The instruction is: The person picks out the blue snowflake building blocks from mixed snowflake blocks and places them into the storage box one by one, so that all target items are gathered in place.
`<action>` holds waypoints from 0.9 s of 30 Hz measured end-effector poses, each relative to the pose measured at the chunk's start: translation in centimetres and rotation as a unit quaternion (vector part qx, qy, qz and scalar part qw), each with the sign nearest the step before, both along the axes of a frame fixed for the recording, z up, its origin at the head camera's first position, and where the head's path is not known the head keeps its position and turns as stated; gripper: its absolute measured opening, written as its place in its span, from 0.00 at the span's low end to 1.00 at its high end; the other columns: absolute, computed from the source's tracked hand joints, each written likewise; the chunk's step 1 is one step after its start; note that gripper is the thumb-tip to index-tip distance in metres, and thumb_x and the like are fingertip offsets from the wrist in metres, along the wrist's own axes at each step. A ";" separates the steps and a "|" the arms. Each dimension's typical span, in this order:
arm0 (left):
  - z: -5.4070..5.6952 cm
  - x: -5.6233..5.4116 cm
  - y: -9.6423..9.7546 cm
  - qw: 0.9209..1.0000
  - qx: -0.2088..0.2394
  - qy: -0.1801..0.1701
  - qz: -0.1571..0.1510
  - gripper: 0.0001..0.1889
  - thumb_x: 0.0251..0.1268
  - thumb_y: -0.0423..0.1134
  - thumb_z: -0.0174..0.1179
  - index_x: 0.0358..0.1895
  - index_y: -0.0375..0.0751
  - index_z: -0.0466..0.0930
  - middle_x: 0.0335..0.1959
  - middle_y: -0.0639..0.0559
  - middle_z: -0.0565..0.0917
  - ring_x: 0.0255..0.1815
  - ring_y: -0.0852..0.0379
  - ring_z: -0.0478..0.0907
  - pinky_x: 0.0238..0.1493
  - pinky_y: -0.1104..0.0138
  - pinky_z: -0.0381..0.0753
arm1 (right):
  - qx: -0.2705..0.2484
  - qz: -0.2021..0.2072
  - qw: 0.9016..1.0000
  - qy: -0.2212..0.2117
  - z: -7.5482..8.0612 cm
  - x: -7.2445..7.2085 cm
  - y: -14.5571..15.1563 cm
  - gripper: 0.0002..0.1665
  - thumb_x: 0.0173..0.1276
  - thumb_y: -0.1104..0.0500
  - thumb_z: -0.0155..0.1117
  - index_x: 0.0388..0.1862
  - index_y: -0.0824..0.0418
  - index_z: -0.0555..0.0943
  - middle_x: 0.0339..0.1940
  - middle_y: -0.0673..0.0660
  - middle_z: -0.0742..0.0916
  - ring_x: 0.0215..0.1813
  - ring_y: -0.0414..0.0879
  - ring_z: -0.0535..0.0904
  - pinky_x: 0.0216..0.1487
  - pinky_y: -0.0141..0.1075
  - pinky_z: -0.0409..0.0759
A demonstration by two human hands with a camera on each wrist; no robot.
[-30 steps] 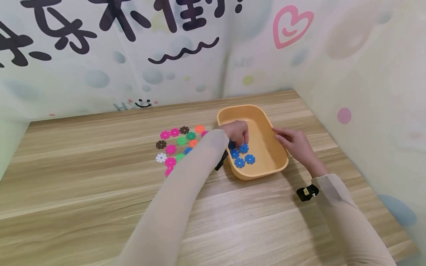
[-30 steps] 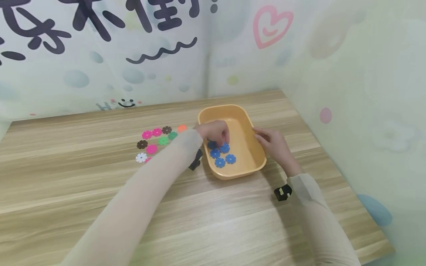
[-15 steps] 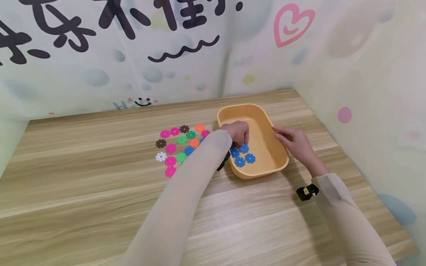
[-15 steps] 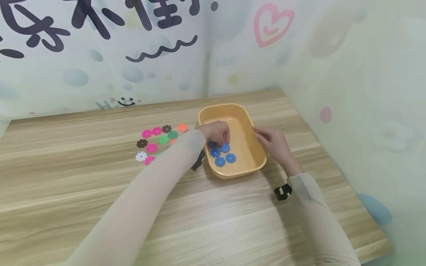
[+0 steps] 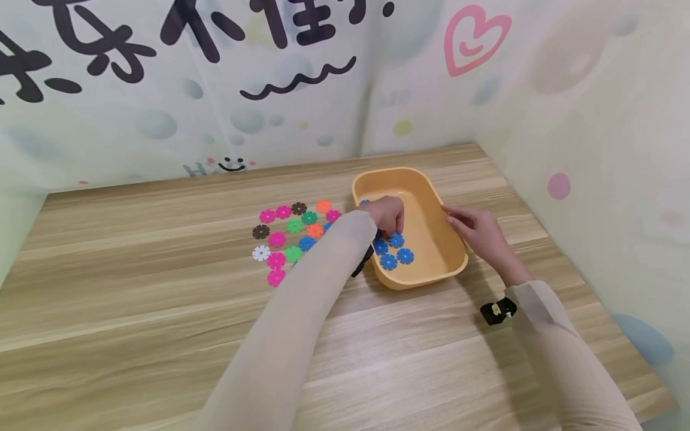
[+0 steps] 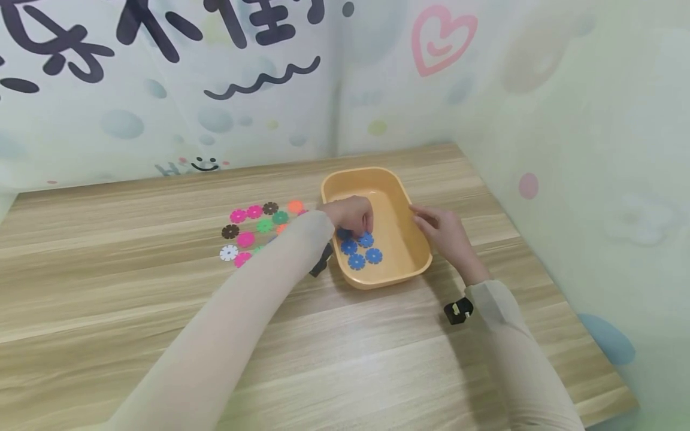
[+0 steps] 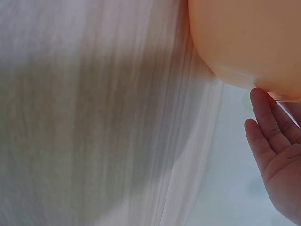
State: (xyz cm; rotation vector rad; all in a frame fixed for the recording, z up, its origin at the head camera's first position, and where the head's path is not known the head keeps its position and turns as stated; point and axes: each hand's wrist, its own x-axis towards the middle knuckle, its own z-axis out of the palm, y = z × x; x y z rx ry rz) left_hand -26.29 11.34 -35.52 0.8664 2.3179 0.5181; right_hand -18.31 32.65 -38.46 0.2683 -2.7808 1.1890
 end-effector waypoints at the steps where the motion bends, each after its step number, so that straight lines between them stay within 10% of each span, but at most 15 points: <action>1: -0.1 -0.1 0.0 1.000 0.000 -0.002 0.000 0.09 0.53 0.24 0.59 0.37 0.36 0.83 0.31 0.48 0.81 0.32 0.54 0.77 0.32 0.70 0.76 | 0.000 0.000 1.000 0.000 0.0 0.0 0.0 0.19 0.68 0.63 0.54 0.55 0.70 0.75 0.51 0.67 0.80 0.50 0.55 0.77 0.39 0.18 0.72; 13: -0.3 -0.5 0.1 1.000 0.002 0.012 -0.013 0.07 0.55 0.27 0.59 0.37 0.38 0.82 0.30 0.49 0.81 0.28 0.56 0.77 0.34 0.68 0.77 | -0.005 0.002 1.000 0.002 0.0 -0.1 0.0 0.18 0.68 0.64 0.55 0.55 0.70 0.75 0.51 0.67 0.80 0.50 0.55 0.77 0.40 0.18 0.72; 27: 2.8 -1.0 -4.7 0.990 0.092 0.096 -0.045 0.09 0.56 0.28 0.57 0.41 0.34 0.79 0.38 0.46 0.78 0.39 0.55 0.72 0.41 0.69 0.71 | -0.007 0.000 1.000 -0.002 0.1 0.0 0.0 0.18 0.67 0.65 0.54 0.55 0.71 0.75 0.52 0.67 0.79 0.51 0.55 0.77 0.40 0.18 0.72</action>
